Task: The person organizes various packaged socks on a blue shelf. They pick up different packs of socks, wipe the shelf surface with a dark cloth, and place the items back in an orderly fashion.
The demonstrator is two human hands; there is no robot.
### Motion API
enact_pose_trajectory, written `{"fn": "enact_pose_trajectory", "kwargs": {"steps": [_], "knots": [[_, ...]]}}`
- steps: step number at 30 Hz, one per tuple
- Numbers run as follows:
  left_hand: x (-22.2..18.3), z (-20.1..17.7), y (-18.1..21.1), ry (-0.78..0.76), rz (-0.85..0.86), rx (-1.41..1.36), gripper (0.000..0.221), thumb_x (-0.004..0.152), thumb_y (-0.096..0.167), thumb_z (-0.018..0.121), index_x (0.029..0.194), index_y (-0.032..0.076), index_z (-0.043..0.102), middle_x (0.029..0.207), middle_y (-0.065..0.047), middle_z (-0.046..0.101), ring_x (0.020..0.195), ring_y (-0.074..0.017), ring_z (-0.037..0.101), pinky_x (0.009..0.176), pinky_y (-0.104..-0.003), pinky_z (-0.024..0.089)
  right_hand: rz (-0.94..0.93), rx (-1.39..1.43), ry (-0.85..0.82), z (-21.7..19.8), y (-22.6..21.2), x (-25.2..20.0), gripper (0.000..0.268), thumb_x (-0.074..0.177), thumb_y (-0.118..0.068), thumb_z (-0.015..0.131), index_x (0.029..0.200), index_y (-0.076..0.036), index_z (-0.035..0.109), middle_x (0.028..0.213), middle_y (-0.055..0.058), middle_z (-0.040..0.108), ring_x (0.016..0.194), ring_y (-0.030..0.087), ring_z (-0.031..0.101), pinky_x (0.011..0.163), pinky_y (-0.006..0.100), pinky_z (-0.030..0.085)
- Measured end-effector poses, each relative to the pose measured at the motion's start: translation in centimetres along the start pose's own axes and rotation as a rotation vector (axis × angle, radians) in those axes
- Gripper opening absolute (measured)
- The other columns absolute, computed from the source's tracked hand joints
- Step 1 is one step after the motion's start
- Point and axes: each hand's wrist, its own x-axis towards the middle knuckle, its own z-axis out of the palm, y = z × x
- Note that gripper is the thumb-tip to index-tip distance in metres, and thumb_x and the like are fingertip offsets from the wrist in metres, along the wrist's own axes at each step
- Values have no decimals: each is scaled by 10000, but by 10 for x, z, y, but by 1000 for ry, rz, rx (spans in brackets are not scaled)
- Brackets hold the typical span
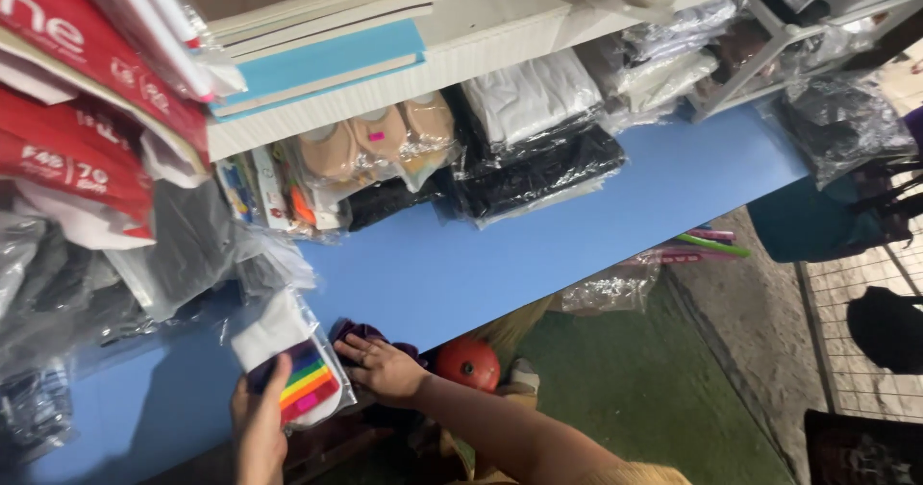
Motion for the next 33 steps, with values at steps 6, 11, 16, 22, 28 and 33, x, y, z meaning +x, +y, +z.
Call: {"fn": "enact_pose_trajectory", "kwargs": {"steps": [6, 11, 16, 22, 28, 33], "knots": [[-7, 31, -20, -30, 15, -172, 416, 893, 243, 766, 1237, 41, 648, 1144, -46, 728, 976, -152, 710, 805, -295, 583, 456, -260, 96, -116, 89, -127, 778, 779, 103, 461, 1516, -143, 503, 1652, 132, 333, 1527, 319, 305, 1197, 446, 297], [-5, 89, -45, -157, -46, -122, 448, 804, 87, 802, 1222, -6, 670, 1086, -81, 729, 902, -188, 693, 710, -317, 524, 1165, -147, 666, -245, 137, -248, 483, 858, -9, 537, 1320, -74, 662, 1341, 186, 609, 1216, 323, 609, 981, 412, 515], [-10, 171, -63, -269, -57, -272, 416, 765, -22, 743, 1170, -56, 656, 1052, -149, 728, 899, -227, 728, 804, -365, 592, 1172, 7, 976, -270, 147, -268, 376, 1050, -207, 611, 1288, 81, 650, 1101, 247, 726, 1044, 254, 703, 896, 372, 526], [-58, 258, -44, -389, -287, -311, 462, 917, 150, 652, 1357, 59, 548, 1234, -121, 661, 1080, -258, 668, 889, -436, 562, 546, 531, 590, -301, 1, -85, 596, 1016, -191, 525, 1571, -34, 374, 1628, 181, 431, 1503, 296, 394, 1221, 386, 252], [-44, 258, -22, -483, -379, -743, 535, 1034, 427, 309, 1440, 137, 502, 1367, -70, 639, 1233, -237, 631, 1049, -417, 486, 143, 245, 282, -301, -21, -46, 613, 945, -107, 642, 1530, -58, 468, 1621, 207, 406, 1532, 419, 326, 1241, 564, 224], [-55, 269, 25, -445, -380, -628, 727, 1063, 603, 305, 1465, 24, 483, 1428, -181, 529, 1253, -327, 552, 1081, -479, 442, 91, 199, 372, -285, 17, -98, 600, 827, 82, 600, 1393, -107, 661, 1542, 135, 585, 1521, 376, 483, 1269, 515, 334]]}}
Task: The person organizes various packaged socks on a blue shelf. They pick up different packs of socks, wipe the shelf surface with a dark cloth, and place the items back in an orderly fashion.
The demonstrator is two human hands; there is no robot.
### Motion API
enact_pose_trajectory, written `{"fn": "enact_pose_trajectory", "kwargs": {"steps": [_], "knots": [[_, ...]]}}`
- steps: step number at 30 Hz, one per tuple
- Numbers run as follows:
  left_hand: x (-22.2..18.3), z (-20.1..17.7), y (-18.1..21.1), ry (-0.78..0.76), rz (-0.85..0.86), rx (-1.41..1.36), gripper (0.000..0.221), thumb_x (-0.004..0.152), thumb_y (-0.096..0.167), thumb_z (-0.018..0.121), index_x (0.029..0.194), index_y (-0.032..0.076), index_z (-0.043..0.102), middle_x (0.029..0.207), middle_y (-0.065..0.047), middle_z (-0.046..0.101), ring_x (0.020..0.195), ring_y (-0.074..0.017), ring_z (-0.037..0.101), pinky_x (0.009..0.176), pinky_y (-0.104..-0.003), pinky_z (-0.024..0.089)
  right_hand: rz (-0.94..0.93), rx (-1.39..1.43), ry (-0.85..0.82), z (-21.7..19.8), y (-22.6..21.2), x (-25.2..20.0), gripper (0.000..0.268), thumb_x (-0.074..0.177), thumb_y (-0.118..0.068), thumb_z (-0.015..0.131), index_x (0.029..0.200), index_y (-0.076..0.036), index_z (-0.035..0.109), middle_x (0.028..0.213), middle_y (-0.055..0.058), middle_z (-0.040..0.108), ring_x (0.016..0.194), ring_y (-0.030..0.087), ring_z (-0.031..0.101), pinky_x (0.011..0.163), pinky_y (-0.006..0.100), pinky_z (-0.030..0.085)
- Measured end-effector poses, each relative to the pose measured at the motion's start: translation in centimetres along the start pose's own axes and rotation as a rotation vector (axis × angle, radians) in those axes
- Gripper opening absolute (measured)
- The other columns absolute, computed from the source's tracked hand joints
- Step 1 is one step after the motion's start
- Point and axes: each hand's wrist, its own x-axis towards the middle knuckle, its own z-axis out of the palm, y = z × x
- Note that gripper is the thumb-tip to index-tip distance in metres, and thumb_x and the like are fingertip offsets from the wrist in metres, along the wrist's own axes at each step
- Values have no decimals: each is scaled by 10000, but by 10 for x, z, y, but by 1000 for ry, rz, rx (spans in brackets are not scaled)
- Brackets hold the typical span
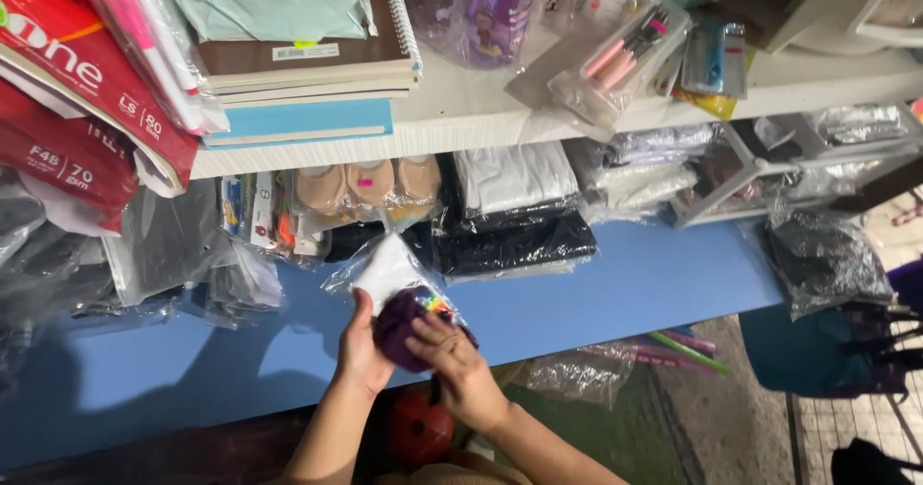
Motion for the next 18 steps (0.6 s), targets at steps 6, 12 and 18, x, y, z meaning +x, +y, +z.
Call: {"fn": "enact_pose_trajectory", "kwargs": {"steps": [6, 12, 18], "knots": [[11, -23, -66, -319, 124, -55, 681, 1063, 516, 413, 1538, 27, 403, 1488, -134, 536, 1332, -279, 534, 1108, -423, 418, -106, 108, 13, -36, -52, 63, 519, 928, -20, 598, 1445, -48, 553, 1577, 228, 439, 1518, 447, 327, 1247, 606, 149], [-58, 36, -17, -139, 65, -25, 647, 974, 477, 472, 1520, 143, 385, 1488, -62, 512, 1332, -245, 540, 1074, -482, 443, 41, 58, 187, -1, -17, 109, 444, 1036, -83, 438, 1464, -45, 548, 1574, 213, 486, 1537, 463, 352, 1261, 590, 200], [-52, -6, 25, -179, 182, -38, 649, 1013, 468, 505, 1474, 14, 463, 1431, -151, 569, 1293, -308, 568, 1079, -509, 460, 567, 486, 246, 52, 62, 101, 395, 1126, -237, 472, 1449, -45, 593, 1292, 180, 721, 1173, 282, 659, 1043, 364, 516]]}}
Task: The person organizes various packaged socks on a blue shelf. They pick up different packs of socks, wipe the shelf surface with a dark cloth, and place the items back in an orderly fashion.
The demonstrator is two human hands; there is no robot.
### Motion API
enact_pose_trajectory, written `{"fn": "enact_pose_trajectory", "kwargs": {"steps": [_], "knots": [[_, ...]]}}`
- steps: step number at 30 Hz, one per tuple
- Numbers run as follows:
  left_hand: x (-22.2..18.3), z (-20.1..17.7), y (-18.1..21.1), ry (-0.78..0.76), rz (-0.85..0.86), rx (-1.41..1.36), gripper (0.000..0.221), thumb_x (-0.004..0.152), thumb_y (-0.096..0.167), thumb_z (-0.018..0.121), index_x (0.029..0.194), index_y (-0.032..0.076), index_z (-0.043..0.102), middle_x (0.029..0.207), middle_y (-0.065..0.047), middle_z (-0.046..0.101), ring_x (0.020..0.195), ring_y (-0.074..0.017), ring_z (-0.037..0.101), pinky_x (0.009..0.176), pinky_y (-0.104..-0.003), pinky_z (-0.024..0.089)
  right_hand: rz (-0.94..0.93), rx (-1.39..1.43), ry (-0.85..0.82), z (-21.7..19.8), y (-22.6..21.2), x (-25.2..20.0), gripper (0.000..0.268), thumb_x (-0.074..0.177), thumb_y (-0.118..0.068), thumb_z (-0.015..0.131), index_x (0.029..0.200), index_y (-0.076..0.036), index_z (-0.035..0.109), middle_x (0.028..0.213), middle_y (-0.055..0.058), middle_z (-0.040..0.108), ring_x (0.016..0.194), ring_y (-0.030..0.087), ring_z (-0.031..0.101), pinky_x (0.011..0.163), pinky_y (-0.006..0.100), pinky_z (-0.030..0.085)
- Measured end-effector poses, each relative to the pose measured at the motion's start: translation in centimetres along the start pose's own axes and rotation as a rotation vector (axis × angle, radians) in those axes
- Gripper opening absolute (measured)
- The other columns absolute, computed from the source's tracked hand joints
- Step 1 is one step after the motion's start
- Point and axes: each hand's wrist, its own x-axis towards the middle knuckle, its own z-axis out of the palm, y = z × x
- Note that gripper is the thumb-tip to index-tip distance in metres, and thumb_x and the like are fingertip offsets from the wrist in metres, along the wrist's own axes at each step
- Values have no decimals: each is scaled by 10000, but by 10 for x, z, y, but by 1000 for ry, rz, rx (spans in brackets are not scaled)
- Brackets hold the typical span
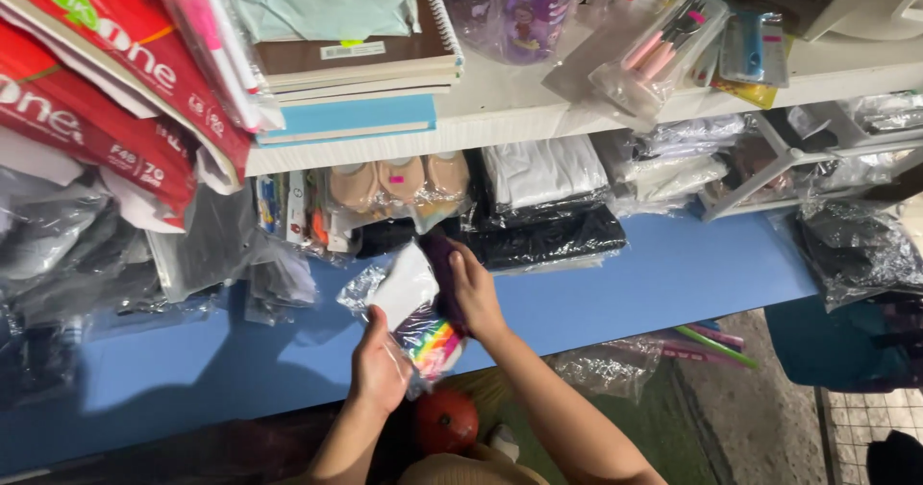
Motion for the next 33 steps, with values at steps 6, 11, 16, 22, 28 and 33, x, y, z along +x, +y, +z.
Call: {"fn": "enact_pose_trajectory", "kwargs": {"steps": [6, 11, 16, 22, 28, 33], "knots": [[39, -62, 28, 123, 28, 155, 715, 1012, 512, 466, 1479, -29, 455, 1444, -215, 544, 1280, -373, 549, 1080, -519, 425, 127, 321, -253, 15, -30, -58, 562, 914, -107, 721, 1433, -63, 511, 1268, 78, 681, 1168, 155, 638, 1013, 306, 506], [27, -59, 37, 193, 612, 1185, 940, 975, 566, 569, 1612, -8, 185, 1615, -249, 306, 1488, -371, 340, 1208, -489, 277, 88, 106, -22, 36, -37, -60, 540, 869, -57, 747, 1382, 2, 589, 1158, 120, 744, 1049, 183, 689, 934, 319, 552], [13, -72, 34, -193, 696, 1289, 1154, 805, 770, 445, 1704, 91, 193, 1730, -216, 269, 1603, -344, 276, 1274, -480, 260, -65, 105, -56, 74, -69, -68, 509, 944, -110, 700, 1416, 0, 545, 1255, 110, 720, 1156, 167, 672, 1004, 300, 529], [-7, -48, 60, -316, 263, 552, 1347, 703, 871, 624, 1650, 70, 98, 1675, -126, 259, 1533, -267, 292, 1218, -429, 308, 132, 307, -233, 79, -99, -79, 525, 1044, -264, 558, 1515, -43, 487, 1300, 113, 656, 1165, 168, 582, 1033, 297, 461], [18, -153, 15, -240, 183, 568, 1117, 863, 473, 841, 1711, 80, 229, 1496, -163, 499, 1073, -312, 392, 594, -494, 194, 83, 337, -241, 79, -103, -76, 510, 1068, -225, 533, 1540, -45, 466, 1363, 115, 616, 1237, 170, 543, 1090, 296, 413], [-2, -65, 57, 17, 74, -54, 616, 1010, 379, 446, 1556, 104, 366, 1435, -102, 562, 1287, -290, 567, 1047, -457, 461, -189, 32, -101, 71, -121, -85, 506, 1044, -193, 560, 1521, -47, 477, 1478, 187, 595, 1383, 278, 545, 1162, 351, 377]]}}
